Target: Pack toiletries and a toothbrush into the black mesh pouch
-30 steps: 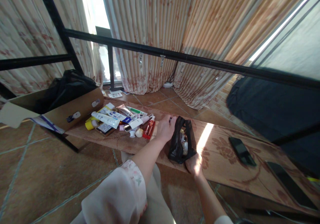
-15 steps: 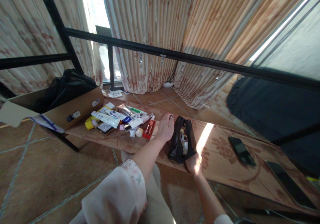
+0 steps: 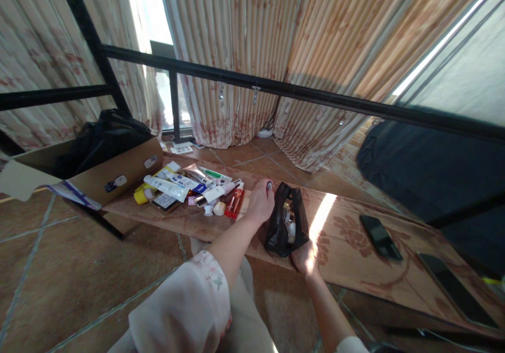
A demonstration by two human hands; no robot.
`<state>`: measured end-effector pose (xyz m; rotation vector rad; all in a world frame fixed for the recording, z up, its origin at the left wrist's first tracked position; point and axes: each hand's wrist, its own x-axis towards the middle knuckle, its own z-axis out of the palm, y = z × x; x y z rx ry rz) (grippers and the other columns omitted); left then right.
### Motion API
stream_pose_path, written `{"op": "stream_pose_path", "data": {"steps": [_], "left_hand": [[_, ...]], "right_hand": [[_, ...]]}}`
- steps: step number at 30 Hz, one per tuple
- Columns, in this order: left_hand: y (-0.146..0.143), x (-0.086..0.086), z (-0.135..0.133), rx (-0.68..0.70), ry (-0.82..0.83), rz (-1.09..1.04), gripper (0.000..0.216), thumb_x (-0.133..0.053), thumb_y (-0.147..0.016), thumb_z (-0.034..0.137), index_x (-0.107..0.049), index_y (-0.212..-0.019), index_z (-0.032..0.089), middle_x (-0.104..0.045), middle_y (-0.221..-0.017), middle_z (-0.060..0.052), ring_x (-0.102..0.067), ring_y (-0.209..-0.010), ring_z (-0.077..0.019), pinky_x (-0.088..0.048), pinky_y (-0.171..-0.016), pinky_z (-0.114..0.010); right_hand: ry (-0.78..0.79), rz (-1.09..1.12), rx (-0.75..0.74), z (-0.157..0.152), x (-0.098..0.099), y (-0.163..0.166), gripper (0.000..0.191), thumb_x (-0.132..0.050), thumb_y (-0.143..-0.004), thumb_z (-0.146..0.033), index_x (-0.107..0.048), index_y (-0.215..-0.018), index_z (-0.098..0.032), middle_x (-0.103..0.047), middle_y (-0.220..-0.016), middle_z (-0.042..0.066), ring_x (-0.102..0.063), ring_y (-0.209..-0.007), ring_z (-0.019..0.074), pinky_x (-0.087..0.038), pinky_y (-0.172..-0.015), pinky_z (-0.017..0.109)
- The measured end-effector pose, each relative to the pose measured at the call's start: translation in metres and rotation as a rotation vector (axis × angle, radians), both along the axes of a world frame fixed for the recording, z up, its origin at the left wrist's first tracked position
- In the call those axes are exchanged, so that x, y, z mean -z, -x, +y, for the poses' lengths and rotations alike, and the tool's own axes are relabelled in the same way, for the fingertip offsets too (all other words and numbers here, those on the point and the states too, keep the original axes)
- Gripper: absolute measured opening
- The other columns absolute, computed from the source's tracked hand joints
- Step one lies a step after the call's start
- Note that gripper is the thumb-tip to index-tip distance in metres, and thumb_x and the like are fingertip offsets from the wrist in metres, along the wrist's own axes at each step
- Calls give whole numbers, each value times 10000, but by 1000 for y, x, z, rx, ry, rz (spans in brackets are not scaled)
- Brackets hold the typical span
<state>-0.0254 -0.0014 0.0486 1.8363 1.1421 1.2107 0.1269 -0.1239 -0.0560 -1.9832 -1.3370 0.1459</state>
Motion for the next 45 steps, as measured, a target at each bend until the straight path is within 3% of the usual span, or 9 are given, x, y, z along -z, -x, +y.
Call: {"op": "stream_pose_path", "data": {"steps": [7, 17, 33, 45], "left_hand": [[0, -1, -1, -6, -2, 4, 157, -373, -909, 150, -521, -934, 193, -611, -857, -30, -592, -715, -134, -458, -715, -267], [1, -2, -1, 3, 2, -4, 167, -358, -917, 164, -521, -893, 194, -596, -813, -20, -576, -688, -130, -448, -697, -263], [3, -3, -2, 10, 4, -1, 175, -365, -935, 195, -532, -882, 194, -584, -752, -9, -569, -663, -130, -429, -669, -252], [4, -7, -4, 17, 6, 34, 189, -384, -946, 226, -541, -850, 183, -569, -712, -10, -537, -645, -135, -396, -676, -256]], "right_hand": [[-7, -13, -4, 0, 2, 0, 251, -462, -799, -264, -656, -690, -147, -631, -614, 81, -582, -548, 171, -442, -508, 246], [2, -5, -14, -4, 0, 0, 274, -472, -789, -302, -689, -811, -136, -655, -646, 71, -596, -612, 180, -467, -547, 236], [2, 4, -33, -2, 3, -2, 263, -467, -793, -258, -683, -790, -108, -671, -692, 106, -615, -606, 184, -467, -559, 246], [47, -36, 39, -2, 3, -1, 266, -475, -819, -286, -670, -753, -118, -647, -642, 102, -597, -564, 181, -435, -525, 256]]}}
